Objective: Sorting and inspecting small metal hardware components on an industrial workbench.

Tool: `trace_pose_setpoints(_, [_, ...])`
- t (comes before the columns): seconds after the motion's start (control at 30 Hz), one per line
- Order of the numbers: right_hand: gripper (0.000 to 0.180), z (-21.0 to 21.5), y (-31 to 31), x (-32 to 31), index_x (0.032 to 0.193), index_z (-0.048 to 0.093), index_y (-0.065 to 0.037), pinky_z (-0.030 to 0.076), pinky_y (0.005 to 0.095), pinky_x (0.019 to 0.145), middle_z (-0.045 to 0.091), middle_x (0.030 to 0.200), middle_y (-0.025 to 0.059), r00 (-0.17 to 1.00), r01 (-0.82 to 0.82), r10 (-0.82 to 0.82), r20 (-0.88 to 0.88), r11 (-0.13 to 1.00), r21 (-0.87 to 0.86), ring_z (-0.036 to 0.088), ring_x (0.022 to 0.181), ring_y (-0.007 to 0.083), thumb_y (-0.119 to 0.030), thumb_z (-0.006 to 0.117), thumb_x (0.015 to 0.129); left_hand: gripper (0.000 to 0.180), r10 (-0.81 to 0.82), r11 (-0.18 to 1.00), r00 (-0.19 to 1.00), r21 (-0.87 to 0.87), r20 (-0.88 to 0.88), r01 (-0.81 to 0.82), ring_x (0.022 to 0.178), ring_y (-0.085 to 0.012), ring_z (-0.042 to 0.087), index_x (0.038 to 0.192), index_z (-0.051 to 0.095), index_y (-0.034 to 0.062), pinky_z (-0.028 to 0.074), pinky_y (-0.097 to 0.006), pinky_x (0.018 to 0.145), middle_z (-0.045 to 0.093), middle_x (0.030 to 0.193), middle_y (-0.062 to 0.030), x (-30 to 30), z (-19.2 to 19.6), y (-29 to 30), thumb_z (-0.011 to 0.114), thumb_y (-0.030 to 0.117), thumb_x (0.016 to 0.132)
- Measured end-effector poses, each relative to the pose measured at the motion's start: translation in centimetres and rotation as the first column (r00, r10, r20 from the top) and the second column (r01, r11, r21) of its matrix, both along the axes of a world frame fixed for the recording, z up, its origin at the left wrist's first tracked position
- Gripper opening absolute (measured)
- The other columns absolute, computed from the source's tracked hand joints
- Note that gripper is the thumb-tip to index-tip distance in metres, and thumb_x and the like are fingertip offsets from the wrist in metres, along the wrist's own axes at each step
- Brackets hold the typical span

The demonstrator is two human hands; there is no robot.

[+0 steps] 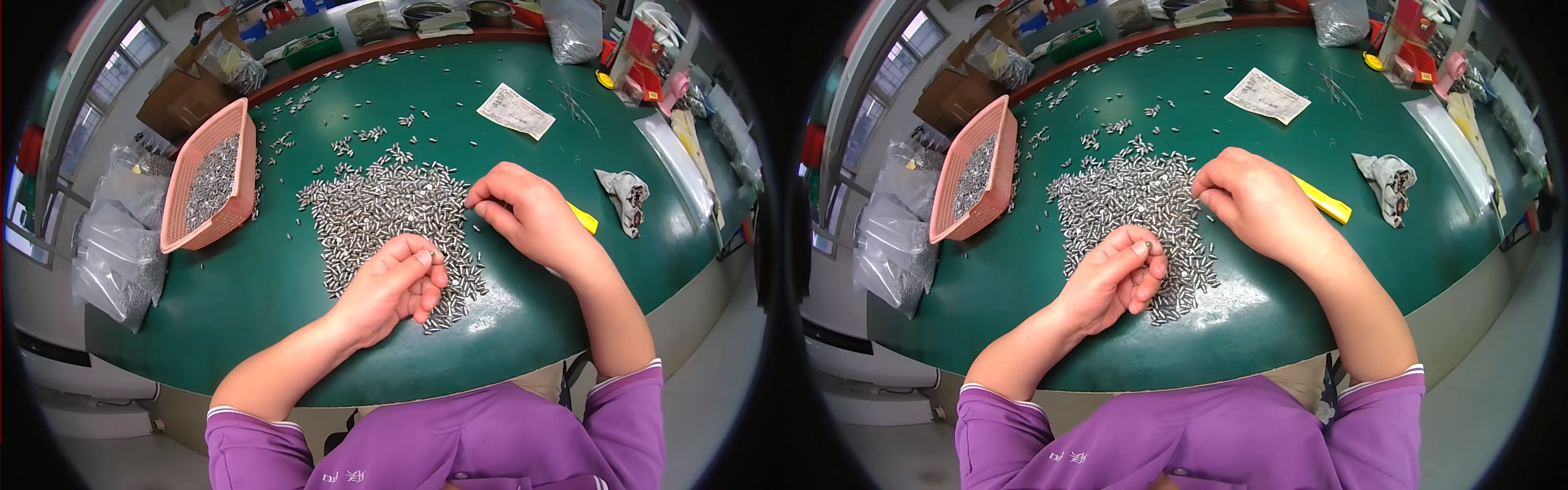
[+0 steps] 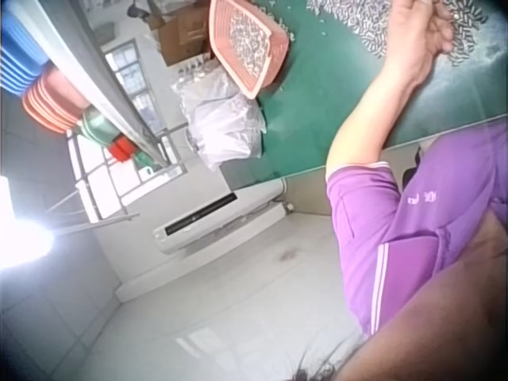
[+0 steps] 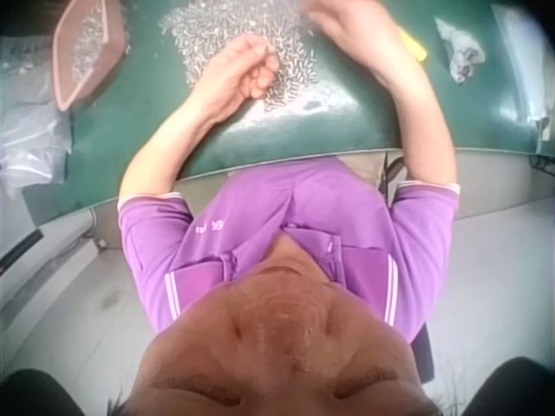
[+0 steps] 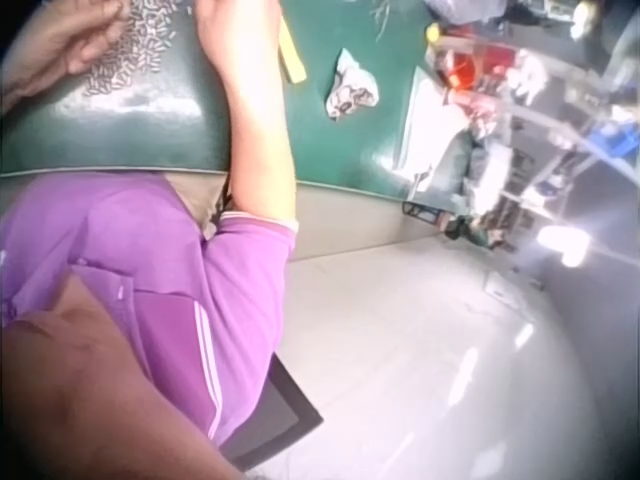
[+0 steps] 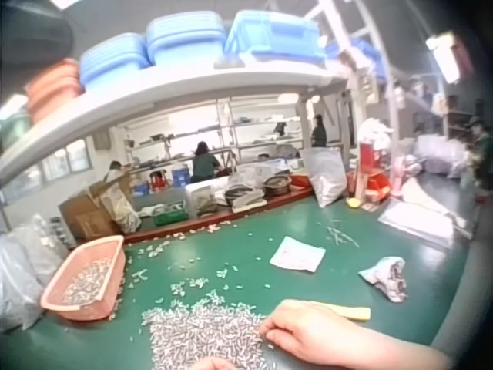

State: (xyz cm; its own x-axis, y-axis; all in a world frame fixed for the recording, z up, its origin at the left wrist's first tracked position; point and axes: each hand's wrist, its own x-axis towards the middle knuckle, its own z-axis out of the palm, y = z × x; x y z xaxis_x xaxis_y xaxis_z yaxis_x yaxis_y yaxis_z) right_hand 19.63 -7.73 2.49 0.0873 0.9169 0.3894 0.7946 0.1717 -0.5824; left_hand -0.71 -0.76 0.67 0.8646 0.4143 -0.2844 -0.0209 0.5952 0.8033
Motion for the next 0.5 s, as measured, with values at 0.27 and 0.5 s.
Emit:
trace_pose_setpoints(0.27, [0.012,-0.9,-0.4,0.5,0.083,0.059,-0.003,0.047,0.0319,0.065,0.056,0.079,0.0095,0.999,-0.016,0.025,0.042,0.979,-0.205,0.057,0.07,0.0231,-0.006,0.063,0.072,0.018,0.001,0.999,1.0,-0.039,0.031,0.0,0.058,-0.0116,0.048,0.1,0.047,0.0042,0.041,-0.023,0.046,0.053,0.084,-0.0079,-0.1,0.0,0.1,0.038,0.019,0.094])
trace_pose_setpoints(0.5, [0.009,-0.9,0.2,-0.2,0.081,0.06,-0.005,0.046,0.0345,0.069,0.056,0.081,0.0103,0.993,-0.047,0.063,0.097,0.986,-0.159,0.057,0.077,0.0264,-0.008,0.063,0.073,0.019,0.006,1.0,1.0,-0.012,0.026,-0.006,0.06,-0.0108,0.048,0.102,0.048,0.0043,0.042,-0.022,0.048,0.053,0.085,-0.0072,-0.2,-0.2,0.1,0.04,0.019,0.093])
